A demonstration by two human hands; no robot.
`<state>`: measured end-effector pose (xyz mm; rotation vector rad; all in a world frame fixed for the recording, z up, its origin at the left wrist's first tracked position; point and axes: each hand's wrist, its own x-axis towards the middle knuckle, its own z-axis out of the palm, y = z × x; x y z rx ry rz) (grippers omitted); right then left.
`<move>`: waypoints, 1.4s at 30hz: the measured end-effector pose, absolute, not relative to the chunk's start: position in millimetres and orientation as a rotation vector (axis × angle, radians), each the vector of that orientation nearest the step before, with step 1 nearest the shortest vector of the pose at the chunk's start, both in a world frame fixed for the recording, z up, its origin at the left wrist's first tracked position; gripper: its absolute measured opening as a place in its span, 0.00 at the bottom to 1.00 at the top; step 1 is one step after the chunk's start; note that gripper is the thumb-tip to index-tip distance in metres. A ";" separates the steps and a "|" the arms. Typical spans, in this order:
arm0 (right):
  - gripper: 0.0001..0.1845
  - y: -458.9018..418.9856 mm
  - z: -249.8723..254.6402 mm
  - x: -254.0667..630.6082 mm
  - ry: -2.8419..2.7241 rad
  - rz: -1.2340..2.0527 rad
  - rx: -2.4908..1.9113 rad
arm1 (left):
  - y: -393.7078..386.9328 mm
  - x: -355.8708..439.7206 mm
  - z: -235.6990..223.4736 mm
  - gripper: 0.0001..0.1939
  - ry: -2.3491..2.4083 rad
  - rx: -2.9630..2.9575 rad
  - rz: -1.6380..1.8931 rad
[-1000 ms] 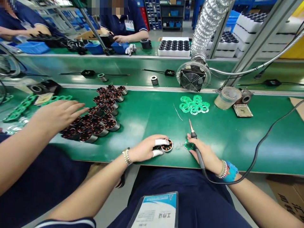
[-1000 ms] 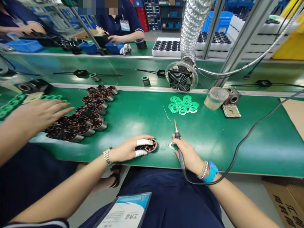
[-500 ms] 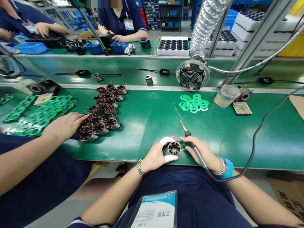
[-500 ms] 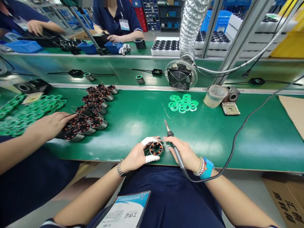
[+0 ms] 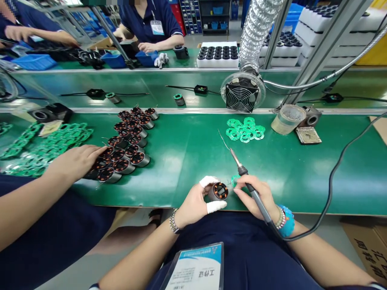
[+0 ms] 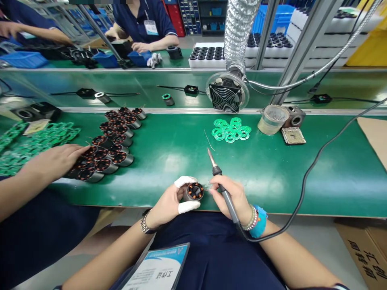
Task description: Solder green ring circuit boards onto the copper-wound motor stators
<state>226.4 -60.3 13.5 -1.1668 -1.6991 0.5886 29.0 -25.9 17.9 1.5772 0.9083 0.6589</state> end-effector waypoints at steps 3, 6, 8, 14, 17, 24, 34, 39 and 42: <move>0.11 -60.9 8.2 225.5 -1.628 0.647 -1.228 | -29.6 29.1 22.4 0.22 0.964 1.925 0.673; 0.11 -60.1 3.2 225.0 -1.699 0.649 -1.242 | -31.3 29.8 23.9 0.19 1.014 2.219 0.651; 0.10 -59.1 0.1 223.9 -1.785 0.597 -1.236 | -30.3 31.0 23.3 0.19 1.012 2.286 0.624; 0.10 -57.2 -2.5 233.8 -1.911 0.511 -1.239 | -11.6 32.8 18.9 0.19 0.909 2.202 0.563; 0.07 -62.1 2.8 251.5 -1.794 0.516 -1.302 | -1.0 31.8 13.6 0.21 0.887 2.142 0.552; 0.10 -79.1 12.2 278.3 -1.763 0.569 -1.306 | 2.4 36.0 4.2 0.21 0.887 2.088 0.604; 0.07 -75.2 9.0 275.3 -1.728 0.721 -1.300 | 3.8 37.8 2.6 0.21 0.899 2.097 0.600; 0.07 -76.0 8.0 276.0 -1.724 0.751 -1.276 | 4.0 38.3 2.9 0.20 0.890 2.082 0.613; 0.08 -76.8 7.5 276.5 -1.712 0.756 -1.271 | 3.5 38.3 2.6 0.20 0.893 2.074 0.620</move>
